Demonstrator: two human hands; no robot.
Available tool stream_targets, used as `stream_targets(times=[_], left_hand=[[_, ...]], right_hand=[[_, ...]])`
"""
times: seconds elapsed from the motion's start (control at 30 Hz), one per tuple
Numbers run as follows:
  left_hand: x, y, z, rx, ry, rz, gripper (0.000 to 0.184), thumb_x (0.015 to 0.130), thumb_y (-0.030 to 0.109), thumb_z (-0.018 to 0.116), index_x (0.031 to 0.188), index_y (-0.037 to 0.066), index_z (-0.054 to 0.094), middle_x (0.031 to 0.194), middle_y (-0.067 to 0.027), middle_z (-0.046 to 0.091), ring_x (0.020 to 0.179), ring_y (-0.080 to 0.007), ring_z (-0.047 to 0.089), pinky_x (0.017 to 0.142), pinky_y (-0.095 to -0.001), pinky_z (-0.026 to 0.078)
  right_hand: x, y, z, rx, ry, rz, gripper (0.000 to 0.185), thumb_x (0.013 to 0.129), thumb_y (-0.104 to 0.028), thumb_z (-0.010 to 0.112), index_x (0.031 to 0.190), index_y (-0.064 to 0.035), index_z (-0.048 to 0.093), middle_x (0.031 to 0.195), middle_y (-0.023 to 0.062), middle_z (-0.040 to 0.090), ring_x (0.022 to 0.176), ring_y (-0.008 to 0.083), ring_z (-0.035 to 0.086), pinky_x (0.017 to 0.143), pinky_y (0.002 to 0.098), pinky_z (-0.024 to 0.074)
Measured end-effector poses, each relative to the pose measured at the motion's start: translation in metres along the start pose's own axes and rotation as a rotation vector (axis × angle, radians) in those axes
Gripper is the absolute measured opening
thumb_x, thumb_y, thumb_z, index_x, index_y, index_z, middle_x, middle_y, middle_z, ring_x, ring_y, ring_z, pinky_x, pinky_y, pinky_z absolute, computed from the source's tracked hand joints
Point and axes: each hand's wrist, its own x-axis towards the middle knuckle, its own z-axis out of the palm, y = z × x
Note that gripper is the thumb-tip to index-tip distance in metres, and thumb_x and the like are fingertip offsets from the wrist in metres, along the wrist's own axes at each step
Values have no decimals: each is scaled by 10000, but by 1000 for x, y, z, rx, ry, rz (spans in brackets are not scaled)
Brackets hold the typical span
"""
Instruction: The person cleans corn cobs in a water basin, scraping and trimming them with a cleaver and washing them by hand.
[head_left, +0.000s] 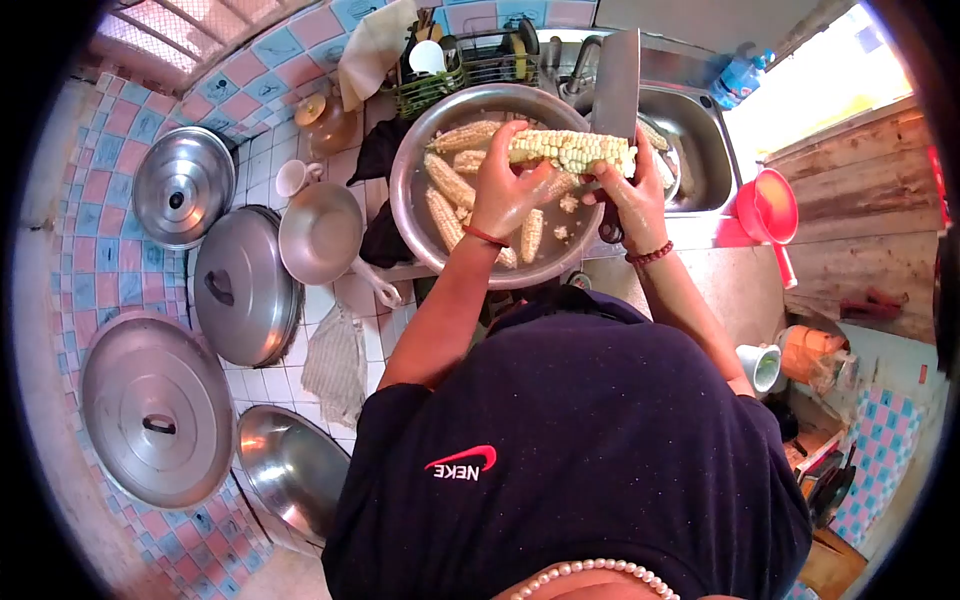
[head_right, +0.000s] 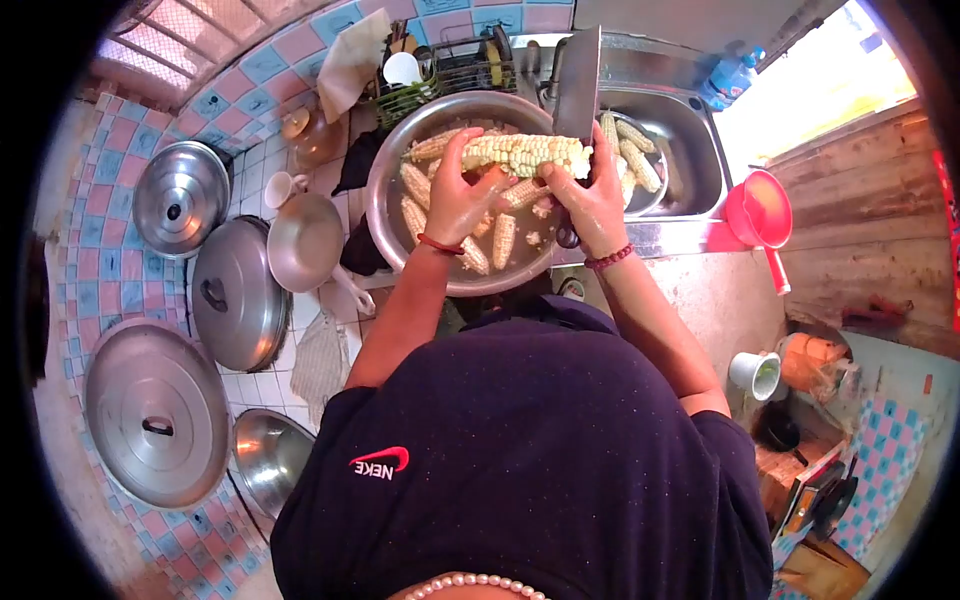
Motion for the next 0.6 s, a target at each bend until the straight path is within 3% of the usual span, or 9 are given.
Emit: stream_targets(times=[0.13, 0.2, 0.3, 0.4, 0.53, 0.6], left_hand=[[1, -1, -12, -90, -60, -29, 550, 902, -21, 497, 1431, 54, 369, 1258, -140, 531, 993, -204, 657, 691, -300, 608], [4, -10, -13, -113, -26, 62, 509, 924, -35, 438, 1423, 58, 385, 1208, -148, 571, 1014, -223, 661, 730, -314, 615], [0, -14, -12, -439, 185, -131, 483, 940, -24, 394, 1420, 3, 357, 1249, -183, 550, 1010, -297, 669, 776, -361, 609], [-4, -12, -14, -695, 32, -458, 426, 969, 68, 427, 1382, -24, 379, 1306, -220, 508, 1034, -351, 650, 824, -413, 596], [-16, 2, -2, -1105, -258, -505, 371, 981, 173, 493, 1277, -38, 420, 1307, -219, 505, 1121, -368, 590, 913, -458, 554], [-13, 2, 3, -937, -226, -425, 366, 982, 160, 506, 1307, 27, 405, 1315, -169, 505, 1142, -377, 564, 938, -503, 534]], right_hand=[[-1, -5, 0, 15, -29, -23, 774, 850, -15, 682, 1491, -33, 249, 1167, 100, 555, 810, 117, 625, 570, 238, 551], [-1, -5, -4, 8, -63, -9, 806, 833, -19, 696, 1496, -31, 238, 1179, 100, 550, 876, 133, 622, 664, 257, 557], [4, 0, -12, -77, -107, -124, 868, 799, -23, 717, 1508, -35, 217, 1203, 104, 540, 1005, 163, 598, 830, 292, 528], [3, 6, -17, -166, -144, -244, 937, 759, -27, 735, 1521, -44, 191, 1238, 111, 527, 1125, 187, 550, 960, 321, 466], [7, 17, -27, -275, -204, -347, 993, 726, -17, 744, 1533, -56, 166, 1275, 121, 513, 1164, 205, 532, 996, 338, 445], [7, 15, -28, -279, -233, -334, 1013, 712, -18, 754, 1535, -57, 165, 1294, 126, 507, 1181, 208, 526, 1018, 342, 428]])
